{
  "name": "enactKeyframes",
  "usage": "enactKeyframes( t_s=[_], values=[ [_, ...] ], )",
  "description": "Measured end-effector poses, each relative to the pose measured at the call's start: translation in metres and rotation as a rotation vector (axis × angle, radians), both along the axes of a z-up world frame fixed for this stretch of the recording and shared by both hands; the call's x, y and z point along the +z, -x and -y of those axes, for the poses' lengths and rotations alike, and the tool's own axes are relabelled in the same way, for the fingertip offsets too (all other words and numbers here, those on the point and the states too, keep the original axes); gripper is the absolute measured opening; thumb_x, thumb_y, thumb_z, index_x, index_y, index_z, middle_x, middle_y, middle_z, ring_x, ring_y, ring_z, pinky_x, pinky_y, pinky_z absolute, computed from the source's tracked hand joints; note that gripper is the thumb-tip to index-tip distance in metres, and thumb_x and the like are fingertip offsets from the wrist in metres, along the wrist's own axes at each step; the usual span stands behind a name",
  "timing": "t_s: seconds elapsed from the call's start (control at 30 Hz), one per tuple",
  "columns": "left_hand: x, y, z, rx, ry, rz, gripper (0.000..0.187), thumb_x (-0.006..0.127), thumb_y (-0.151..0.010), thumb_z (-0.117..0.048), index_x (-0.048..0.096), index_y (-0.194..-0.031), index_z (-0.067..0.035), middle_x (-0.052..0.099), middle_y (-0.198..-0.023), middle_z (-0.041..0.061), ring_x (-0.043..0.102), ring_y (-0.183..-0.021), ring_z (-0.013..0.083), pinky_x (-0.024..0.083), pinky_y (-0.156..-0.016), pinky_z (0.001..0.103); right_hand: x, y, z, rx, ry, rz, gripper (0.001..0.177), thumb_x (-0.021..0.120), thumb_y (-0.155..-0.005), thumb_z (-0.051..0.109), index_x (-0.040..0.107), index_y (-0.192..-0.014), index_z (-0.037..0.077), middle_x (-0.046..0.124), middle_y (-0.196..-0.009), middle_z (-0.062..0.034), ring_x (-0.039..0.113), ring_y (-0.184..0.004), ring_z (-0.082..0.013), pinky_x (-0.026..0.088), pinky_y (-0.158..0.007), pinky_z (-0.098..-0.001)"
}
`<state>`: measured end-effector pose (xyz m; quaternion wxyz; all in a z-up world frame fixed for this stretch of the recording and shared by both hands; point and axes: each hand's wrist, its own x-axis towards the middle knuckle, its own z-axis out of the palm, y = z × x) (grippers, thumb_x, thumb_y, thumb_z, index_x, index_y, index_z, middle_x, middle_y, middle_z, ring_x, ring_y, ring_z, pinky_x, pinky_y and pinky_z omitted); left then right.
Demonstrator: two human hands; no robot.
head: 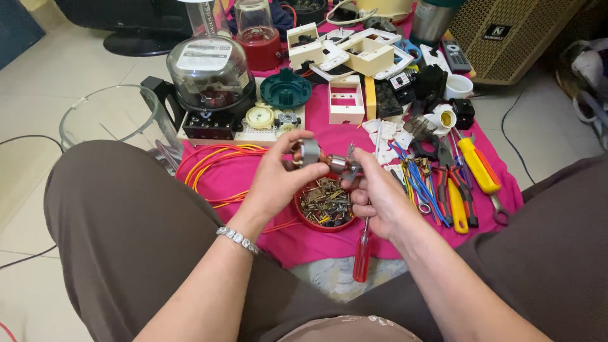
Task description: The person sits on the floor and handles various electronic components, including a motor, wires, and a circuit board. They use a screwdriver to work on a meter-like device and organize the parts on a pink cloth.
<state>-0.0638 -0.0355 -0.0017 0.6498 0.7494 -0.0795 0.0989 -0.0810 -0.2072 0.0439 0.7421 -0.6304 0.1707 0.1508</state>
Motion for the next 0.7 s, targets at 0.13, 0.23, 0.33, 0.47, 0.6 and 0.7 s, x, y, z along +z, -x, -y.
enactKeyframes(
  t_s=[0.13, 0.23, 0.33, 0.47, 0.6, 0.7],
  values=[
    [0.006, -0.004, -0.009, 0.083, 0.027, 0.046, 0.064, 0.093, -0.073, -0.031, 0.067, -0.13, -0.017, 0.066, -0.116, 0.021, 0.063, -0.108, 0.0305, 0.055, -0.092, 0.041, -0.007, -0.005, 0.005, -0.018, -0.033, -0.003, 0.043, 0.055, -0.097, 0.049, 0.054, -0.117, 0.011, 0.047, -0.083, -0.0043, 0.033, -0.054, -0.0038, 0.016, -0.035, -0.0084],
    [0.021, -0.003, -0.009, 0.178, 0.244, -0.149, 0.069, 0.082, -0.082, -0.035, 0.057, -0.142, -0.013, 0.058, -0.13, 0.025, 0.062, -0.113, 0.0327, 0.058, -0.093, 0.042, -0.009, -0.006, 0.006, -0.019, -0.073, -0.03, 0.041, 0.053, -0.099, 0.05, 0.053, -0.109, 0.011, 0.049, -0.081, -0.0049, 0.033, -0.052, -0.0035, 0.016, -0.033, -0.0082],
    [0.026, -0.009, -0.019, 0.257, 0.573, -0.286, 0.07, 0.076, -0.087, -0.03, 0.049, -0.147, -0.008, 0.043, -0.14, 0.034, 0.06, -0.123, 0.0466, 0.058, -0.101, 0.047, -0.008, -0.006, 0.008, -0.024, -0.102, -0.047, 0.041, 0.053, -0.099, 0.051, 0.052, -0.106, 0.01, 0.049, -0.081, -0.0042, 0.034, -0.051, -0.0031, 0.018, -0.032, -0.0078],
    [0.007, -0.022, -0.041, 0.365, 0.924, -0.311, 0.052, 0.071, -0.089, -0.032, 0.05, -0.131, -0.009, 0.051, -0.122, 0.015, 0.066, -0.105, 0.0303, 0.062, -0.094, 0.035, -0.007, -0.006, 0.009, -0.03, -0.141, -0.06, 0.04, 0.053, -0.1, 0.05, 0.05, -0.103, 0.011, 0.05, -0.079, -0.0043, 0.033, -0.05, -0.0032, 0.018, -0.031, -0.0076],
    [0.008, -0.033, -0.048, 0.405, 1.024, -0.377, 0.04, 0.071, -0.085, -0.037, 0.055, -0.113, -0.014, 0.063, -0.109, 0.008, 0.069, -0.097, 0.0249, 0.062, -0.096, 0.032, -0.011, -0.008, 0.01, -0.026, -0.151, -0.07, 0.041, 0.053, -0.1, 0.052, 0.05, -0.103, 0.011, 0.051, -0.081, -0.0054, 0.033, -0.05, -0.0039, 0.018, -0.03, -0.0081],
    [-0.002, -0.038, -0.053, 0.398, 1.053, -0.395, 0.044, 0.072, -0.085, -0.038, 0.055, -0.117, -0.013, 0.064, -0.11, 0.011, 0.069, -0.099, 0.026, 0.061, -0.097, 0.032, -0.01, -0.007, 0.01, -0.025, -0.161, -0.077, 0.041, 0.053, -0.1, 0.052, 0.05, -0.102, 0.011, 0.051, -0.081, -0.0054, 0.032, -0.05, -0.0038, 0.018, -0.03, -0.0081]
  ],
)
